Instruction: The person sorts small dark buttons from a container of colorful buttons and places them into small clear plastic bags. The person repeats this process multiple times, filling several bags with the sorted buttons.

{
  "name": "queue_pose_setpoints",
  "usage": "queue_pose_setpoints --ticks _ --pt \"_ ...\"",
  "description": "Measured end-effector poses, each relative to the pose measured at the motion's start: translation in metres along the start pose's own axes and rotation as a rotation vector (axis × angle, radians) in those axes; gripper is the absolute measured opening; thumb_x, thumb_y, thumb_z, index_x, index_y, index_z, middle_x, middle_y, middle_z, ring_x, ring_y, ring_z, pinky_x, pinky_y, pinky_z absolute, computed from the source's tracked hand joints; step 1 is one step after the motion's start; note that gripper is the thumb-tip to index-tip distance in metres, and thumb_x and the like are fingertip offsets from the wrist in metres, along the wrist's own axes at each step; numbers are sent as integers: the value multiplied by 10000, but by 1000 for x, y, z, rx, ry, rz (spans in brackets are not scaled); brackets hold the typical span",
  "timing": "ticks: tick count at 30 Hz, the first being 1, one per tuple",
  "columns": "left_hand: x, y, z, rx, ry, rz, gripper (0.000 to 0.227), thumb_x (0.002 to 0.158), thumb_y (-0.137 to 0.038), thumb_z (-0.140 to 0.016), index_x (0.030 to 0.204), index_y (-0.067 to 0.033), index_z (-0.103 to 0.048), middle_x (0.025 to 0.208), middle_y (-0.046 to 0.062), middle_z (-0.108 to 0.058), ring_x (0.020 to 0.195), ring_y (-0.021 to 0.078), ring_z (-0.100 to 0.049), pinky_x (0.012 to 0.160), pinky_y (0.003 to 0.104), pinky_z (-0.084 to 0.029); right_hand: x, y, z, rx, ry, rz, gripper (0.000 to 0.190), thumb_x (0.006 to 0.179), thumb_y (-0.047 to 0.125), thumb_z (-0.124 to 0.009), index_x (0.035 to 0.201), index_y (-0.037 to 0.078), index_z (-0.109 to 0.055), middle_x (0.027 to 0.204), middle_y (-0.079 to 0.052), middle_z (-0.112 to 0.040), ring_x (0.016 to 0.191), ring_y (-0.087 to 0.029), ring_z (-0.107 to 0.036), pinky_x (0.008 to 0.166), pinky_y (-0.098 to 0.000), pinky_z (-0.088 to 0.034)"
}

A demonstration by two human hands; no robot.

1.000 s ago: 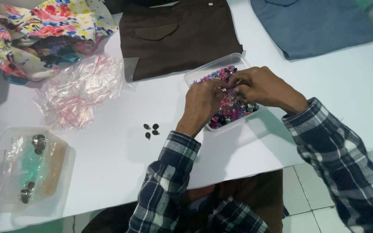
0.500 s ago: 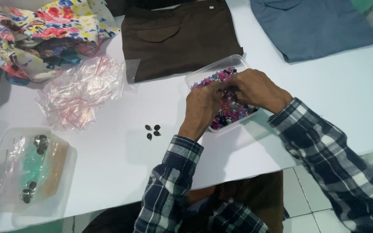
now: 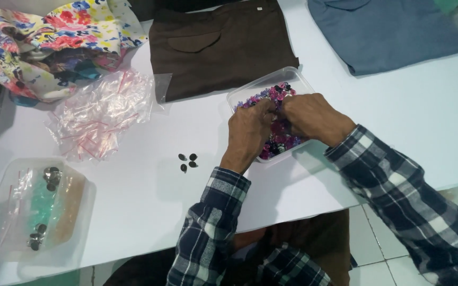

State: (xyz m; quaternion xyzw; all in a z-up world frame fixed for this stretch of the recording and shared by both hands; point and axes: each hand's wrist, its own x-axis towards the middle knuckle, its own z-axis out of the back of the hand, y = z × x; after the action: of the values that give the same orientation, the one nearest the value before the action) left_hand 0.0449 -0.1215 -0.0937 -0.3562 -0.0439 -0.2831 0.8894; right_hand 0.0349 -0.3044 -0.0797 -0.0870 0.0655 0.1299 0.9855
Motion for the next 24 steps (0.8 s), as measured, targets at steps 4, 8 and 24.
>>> queue_pose_setpoints --ticks 4,8,24 --pt "0 4 -2 -1 32 21 230 927 -93 -650 1133 -183 -699 967 62 -785 919 284 -758 875 475 -593 5 3 3 -73 -17 76 162 800 136 -749 954 89 -766 700 -67 -715 655 -222 -724 588 -358 -591" --pt "-2 -2 -1 13 14 5 213 930 -76 -659 1120 -162 -705 974 67 -785 917 280 -761 883 473 -592 -15 20 51 62 18 14 140 844 108 -679 937 19 -731 724 -120 -725 706 -269 -742 636 -394 -604" --pt "-3 -2 -4 40 10 26 203 941 -86 -641 1123 -164 -680 928 75 -778 920 294 -758 884 479 -593 -11 14 39 75 98 -6 170 862 172 -667 911 34 -753 769 -153 -757 790 -323 -776 713 -446 -627"
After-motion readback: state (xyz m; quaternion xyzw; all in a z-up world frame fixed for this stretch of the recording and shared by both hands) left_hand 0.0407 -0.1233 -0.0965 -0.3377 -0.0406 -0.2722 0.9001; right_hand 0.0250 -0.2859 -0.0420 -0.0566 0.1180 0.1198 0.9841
